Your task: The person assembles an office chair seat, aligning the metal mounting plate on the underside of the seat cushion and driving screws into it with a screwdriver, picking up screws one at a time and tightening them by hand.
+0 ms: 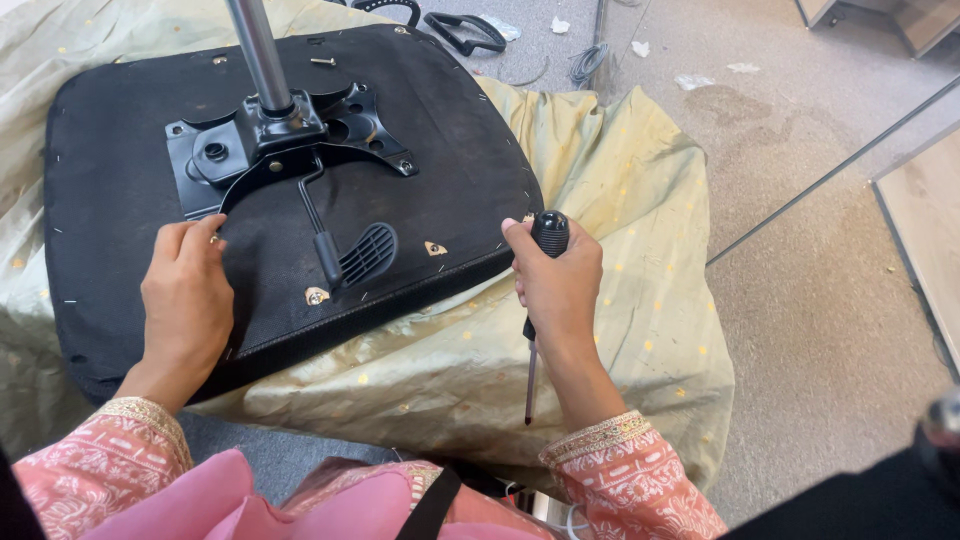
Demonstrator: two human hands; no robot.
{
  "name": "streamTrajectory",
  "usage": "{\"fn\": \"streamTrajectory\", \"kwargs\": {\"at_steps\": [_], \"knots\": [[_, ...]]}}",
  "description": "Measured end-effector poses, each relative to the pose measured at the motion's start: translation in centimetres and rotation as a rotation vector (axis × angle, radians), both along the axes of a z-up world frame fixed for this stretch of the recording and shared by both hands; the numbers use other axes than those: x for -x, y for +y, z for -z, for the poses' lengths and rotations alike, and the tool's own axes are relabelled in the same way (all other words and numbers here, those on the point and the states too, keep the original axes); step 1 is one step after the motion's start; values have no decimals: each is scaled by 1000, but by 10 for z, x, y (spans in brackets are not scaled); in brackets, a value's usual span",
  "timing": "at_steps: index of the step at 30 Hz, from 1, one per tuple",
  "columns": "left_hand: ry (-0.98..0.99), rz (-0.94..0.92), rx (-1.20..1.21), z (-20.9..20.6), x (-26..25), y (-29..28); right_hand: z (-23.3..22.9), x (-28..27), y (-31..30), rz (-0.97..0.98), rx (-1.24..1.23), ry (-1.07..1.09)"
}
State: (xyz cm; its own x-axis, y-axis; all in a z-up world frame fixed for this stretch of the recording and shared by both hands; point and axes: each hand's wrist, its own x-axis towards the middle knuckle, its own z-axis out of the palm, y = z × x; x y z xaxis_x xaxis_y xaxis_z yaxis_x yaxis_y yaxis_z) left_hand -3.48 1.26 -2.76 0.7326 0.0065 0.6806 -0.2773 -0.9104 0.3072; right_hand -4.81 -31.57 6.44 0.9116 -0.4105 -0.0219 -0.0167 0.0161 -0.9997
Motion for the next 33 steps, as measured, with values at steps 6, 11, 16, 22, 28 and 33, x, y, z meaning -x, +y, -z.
{"fn": "streamTrajectory", "kwargs": {"at_steps": [6, 11, 16, 22, 28, 33], "knots": [[44, -30, 78, 1, 0, 1, -5, -4, -5, 47, 44, 10], [39, -35, 103, 1, 0, 2, -7, -18, -8, 20, 1, -55], [142, -7, 179, -5, 0, -1, -7, -27, -7, -19, -6, -59], [122, 13, 222, -3, -4, 0, -2, -34, -2, -114, -46, -198], [86, -36, 280, 2, -5, 6, 0, -53, -16, -220, -111, -261], [125, -111, 549, -15, -9, -13, 7, -70, -23, -264, -114, -320]]}}
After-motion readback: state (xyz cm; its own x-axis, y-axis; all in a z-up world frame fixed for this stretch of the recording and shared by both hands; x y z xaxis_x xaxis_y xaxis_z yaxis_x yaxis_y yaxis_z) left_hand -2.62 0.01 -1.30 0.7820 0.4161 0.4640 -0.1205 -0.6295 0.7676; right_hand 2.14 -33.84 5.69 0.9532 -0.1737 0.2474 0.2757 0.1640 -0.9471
